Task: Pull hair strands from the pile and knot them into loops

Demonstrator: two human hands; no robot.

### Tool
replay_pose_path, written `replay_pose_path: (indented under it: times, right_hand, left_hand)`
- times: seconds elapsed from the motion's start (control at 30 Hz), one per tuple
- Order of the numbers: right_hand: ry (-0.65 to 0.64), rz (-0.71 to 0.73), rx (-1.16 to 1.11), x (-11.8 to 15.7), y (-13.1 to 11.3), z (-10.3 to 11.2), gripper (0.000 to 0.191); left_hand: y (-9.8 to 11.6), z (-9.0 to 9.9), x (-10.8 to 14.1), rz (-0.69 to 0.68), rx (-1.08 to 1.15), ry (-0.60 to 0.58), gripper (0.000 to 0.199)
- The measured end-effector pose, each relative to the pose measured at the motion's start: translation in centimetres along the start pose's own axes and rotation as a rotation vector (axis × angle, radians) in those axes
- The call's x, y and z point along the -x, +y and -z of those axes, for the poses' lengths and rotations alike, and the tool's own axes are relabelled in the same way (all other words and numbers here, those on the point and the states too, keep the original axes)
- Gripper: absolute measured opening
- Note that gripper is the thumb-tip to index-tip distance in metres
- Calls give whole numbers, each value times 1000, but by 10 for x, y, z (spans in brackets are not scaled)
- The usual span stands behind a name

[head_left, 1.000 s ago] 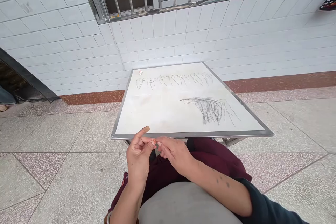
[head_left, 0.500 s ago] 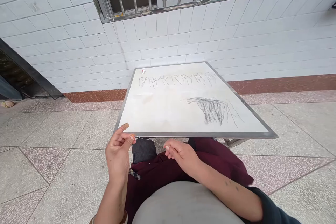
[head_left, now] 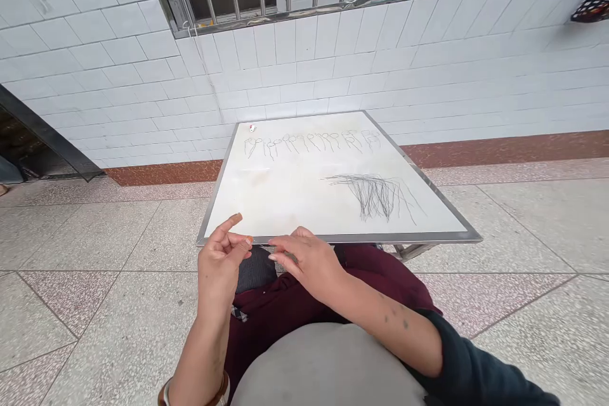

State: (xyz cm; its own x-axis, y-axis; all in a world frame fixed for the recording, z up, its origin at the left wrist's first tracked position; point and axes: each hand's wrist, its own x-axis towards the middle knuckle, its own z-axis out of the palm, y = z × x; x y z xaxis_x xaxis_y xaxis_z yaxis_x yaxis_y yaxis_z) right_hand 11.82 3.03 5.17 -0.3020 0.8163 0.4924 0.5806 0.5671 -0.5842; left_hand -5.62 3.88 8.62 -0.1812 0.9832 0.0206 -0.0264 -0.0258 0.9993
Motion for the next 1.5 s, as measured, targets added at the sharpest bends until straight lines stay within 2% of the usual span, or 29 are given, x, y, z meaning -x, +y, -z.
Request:
replay_pose_path:
  times: [0.17,0.37,0.67,1.1,1.3,1.5]
  right_hand:
    - [42,15,-1,-3,4,-16,17]
    - [-32,-28,-156,-3,7,-15,17]
    - [5,-64,-232,0,14,-19,20]
    - [-3,-104,-260,6,17,-23,18]
    - [-54,-184,-453,8,20,-23,17]
    - [-153,-335,-624,12,19,-23,17]
  left_hand:
    - [2,-10,8,23,-34,-19,52]
    - [3,-20,12,0,-76,5,46]
    - [-4,-26,11,33,-34,24,46]
    - [-7,-21,8,37,-7,24,41]
    - [-9,-12,6,-10,-44,35,44]
    - [-10,-7,6,-7,-16,69,44]
